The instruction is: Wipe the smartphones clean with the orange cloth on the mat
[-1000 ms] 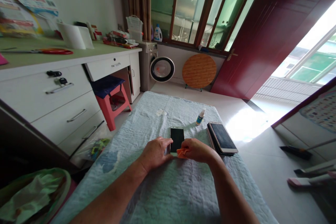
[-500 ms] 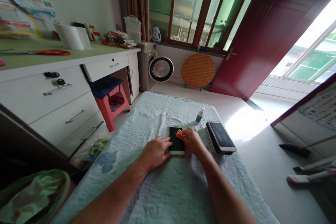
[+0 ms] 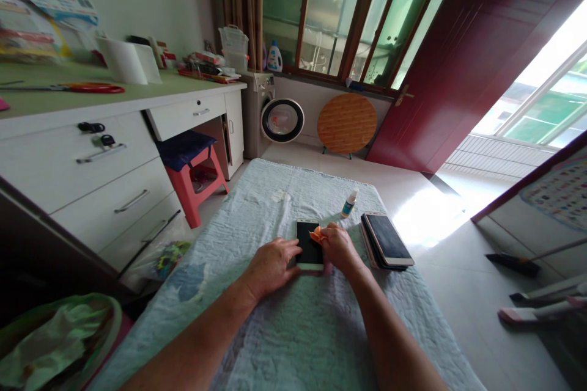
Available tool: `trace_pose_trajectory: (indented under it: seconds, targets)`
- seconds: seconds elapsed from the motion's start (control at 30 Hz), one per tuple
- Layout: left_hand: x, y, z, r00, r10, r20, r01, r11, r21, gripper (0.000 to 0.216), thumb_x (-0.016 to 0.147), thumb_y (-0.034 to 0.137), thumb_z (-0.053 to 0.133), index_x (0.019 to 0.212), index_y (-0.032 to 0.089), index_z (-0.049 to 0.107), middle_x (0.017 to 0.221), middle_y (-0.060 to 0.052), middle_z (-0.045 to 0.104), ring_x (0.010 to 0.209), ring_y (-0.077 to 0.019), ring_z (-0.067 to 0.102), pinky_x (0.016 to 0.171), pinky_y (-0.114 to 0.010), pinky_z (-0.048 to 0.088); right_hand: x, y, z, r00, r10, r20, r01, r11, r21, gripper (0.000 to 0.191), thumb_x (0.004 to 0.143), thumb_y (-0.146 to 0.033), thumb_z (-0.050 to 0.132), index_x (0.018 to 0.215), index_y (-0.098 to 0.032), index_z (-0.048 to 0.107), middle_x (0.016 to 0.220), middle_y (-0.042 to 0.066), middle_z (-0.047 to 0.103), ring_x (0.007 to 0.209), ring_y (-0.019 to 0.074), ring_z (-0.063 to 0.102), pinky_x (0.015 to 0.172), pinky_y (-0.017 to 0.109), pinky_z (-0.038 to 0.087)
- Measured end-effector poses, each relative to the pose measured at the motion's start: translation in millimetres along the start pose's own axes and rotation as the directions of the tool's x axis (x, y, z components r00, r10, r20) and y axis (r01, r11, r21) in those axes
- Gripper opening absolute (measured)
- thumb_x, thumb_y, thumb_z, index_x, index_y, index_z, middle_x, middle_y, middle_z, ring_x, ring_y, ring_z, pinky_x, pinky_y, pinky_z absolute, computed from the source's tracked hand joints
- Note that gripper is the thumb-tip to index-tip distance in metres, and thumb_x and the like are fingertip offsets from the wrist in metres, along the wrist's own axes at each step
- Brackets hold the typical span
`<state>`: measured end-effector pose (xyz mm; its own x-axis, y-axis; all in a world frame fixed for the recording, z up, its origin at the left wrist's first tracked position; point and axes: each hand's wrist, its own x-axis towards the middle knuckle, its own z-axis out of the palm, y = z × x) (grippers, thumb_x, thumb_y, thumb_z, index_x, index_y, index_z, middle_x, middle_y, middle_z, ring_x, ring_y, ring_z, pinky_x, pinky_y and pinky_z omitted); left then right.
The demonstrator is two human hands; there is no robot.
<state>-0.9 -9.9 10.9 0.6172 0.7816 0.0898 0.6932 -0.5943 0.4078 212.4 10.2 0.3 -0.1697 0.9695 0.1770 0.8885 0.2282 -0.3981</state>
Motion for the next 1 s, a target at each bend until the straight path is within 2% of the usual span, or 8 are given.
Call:
trace_pose_trajectory:
  seconds: [0.3,0.5,0.7,0.9,1.0]
  targets:
    - [0,0,0,1.000,-0.024,0.018,0.025,1.000,-0.018,0.039,0.082,0.033,0.065,0.119,0.021,0.065,0.135,-0.009,0.058,0.119,-0.0266,0.056,0.103,-0.038,0.043,-10,-5,-22,0.978,0.017,0.207,-0.042,0.992,0.117,0.026,0.078,-0.015,0.051,0.053,-0.015,0.054,0.061,-0.001,0.052,0.060,0.0091,0.043,0.056,0.022,0.028]
    - [1,-1,-1,1.000,-0.019,0.018,0.019,1.000,-0.014,0.038,0.082,0.032,0.064,0.118,0.021,0.065,0.134,-0.007,0.059,0.118,-0.0257,0.057,0.102,-0.037,0.044,-7,-1,-10,0.997,-0.030,0.070,0.024,0.996,0.085,0.021,0.079,-0.008,0.048,0.062,-0.016,0.058,0.072,0.000,0.051,0.067,0.0094,0.047,0.063,0.021,0.031]
    - [0,-5,2,1.000,-0.007,-0.007,0.006,0.999,-0.031,0.037,0.081,0.028,0.065,0.117,0.020,0.065,0.133,-0.007,0.060,0.118,-0.0247,0.057,0.102,-0.036,0.043,0,5,6,0.999,-0.005,-0.039,0.005,1.000,0.007,0.020,0.083,-0.008,0.048,0.070,-0.017,0.060,0.078,0.002,0.052,0.075,0.0131,0.048,0.069,0.023,0.034]
    - [1,-4,0,1.000,-0.022,0.010,0.023,0.997,-0.071,0.039,0.080,0.029,0.065,0.118,0.024,0.063,0.133,-0.004,0.060,0.119,-0.0243,0.055,0.103,-0.035,0.042,-5,-10,1,0.996,-0.092,-0.017,0.091,0.995,-0.031,0.026,0.090,-0.012,0.046,0.075,-0.017,0.066,0.082,0.004,0.053,0.081,0.0156,0.048,0.076,0.026,0.035]
    - [1,-3,-1,0.999,-0.036,0.010,0.037,0.996,-0.086,0.045,0.080,0.032,0.065,0.123,0.026,0.057,0.124,-0.004,0.065,0.111,-0.0239,0.059,0.096,-0.033,0.045,-10,-22,0,0.989,-0.148,0.027,0.148,0.989,-0.021,0.027,0.091,-0.012,0.046,0.077,-0.017,0.068,0.082,0.004,0.053,0.082,0.0154,0.048,0.074,0.025,0.035]
